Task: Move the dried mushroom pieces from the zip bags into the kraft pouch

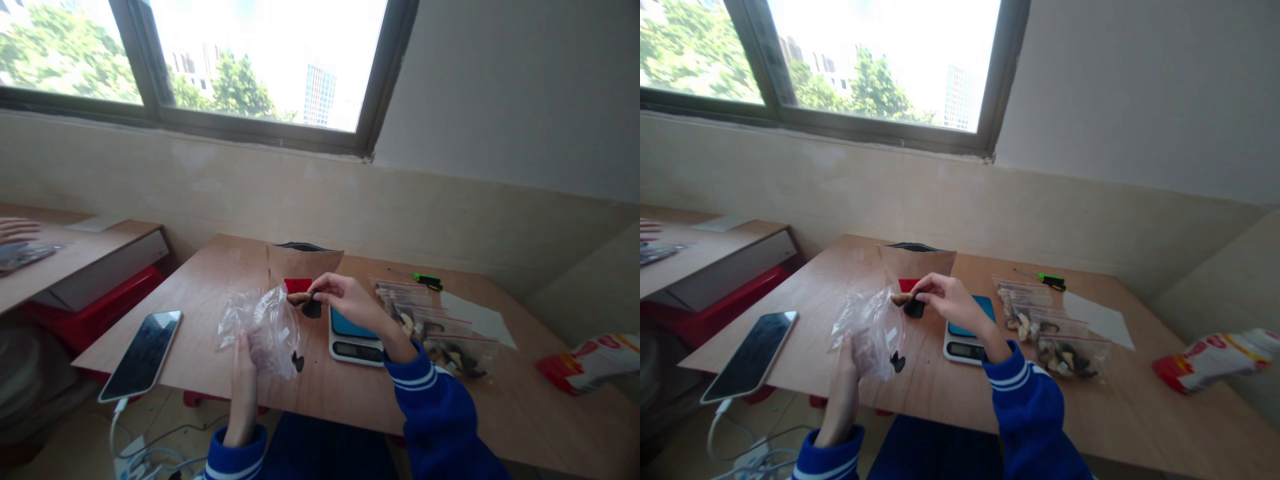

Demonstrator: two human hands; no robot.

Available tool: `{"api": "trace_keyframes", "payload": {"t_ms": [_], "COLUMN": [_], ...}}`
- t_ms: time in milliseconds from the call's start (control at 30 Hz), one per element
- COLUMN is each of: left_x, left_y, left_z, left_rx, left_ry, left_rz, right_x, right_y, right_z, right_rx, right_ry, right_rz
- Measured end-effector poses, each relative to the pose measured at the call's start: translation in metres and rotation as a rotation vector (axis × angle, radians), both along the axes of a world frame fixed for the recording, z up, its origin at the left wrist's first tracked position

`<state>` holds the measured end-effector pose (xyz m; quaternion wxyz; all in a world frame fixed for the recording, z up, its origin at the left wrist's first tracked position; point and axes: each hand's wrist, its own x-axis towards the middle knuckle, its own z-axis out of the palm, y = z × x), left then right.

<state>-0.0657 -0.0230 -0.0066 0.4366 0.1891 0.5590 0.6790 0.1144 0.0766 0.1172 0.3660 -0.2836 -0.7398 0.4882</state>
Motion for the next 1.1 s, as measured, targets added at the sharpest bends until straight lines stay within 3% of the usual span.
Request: {"api": "trace_keyframes", "payload": {"t_ms": [133,267,367,467,600,800,1100], "left_x": [0.001,0.003,0.006,0.006,0.006,0.009,0.005], "left_y": [0.003,0.005,0.005,0.004,0.002,0.0,0.004], "left_z": [0.0,-0.002,-0.003,-0.004,0.001,0.013,-0.012], "left_rx": [-0.013,-0.005,0.0,-0.016,-0.035,-0.031,-0.035], "left_ry": [-0.034,-0.094,-0.155,-0.197,-0.236,-0.275,-0.162], "left_rz": [0.035,0.025,0.012,0.008,0.014,-0.004,0.016], "right_x": [-0.001,-0.006,-0.013,-0.02,-0.023,-0.021,-0.021], "right_y": [0.022,0.048,0.06,0.064,0.063,0.063,0.058], "right_z": [0.022,0.045,0.047,0.038,0.027,0.032,0.021], "right_rx": [0.207,0.501,0.737,0.885,0.937,0.898,0.767], "right_ry": [0.075,0.012,-0.101,-0.234,-0.335,-0.272,-0.415], "right_rz": [-0.184,-0.418,-0.452,-0.398,-0.253,-0.14,-0.168]}}
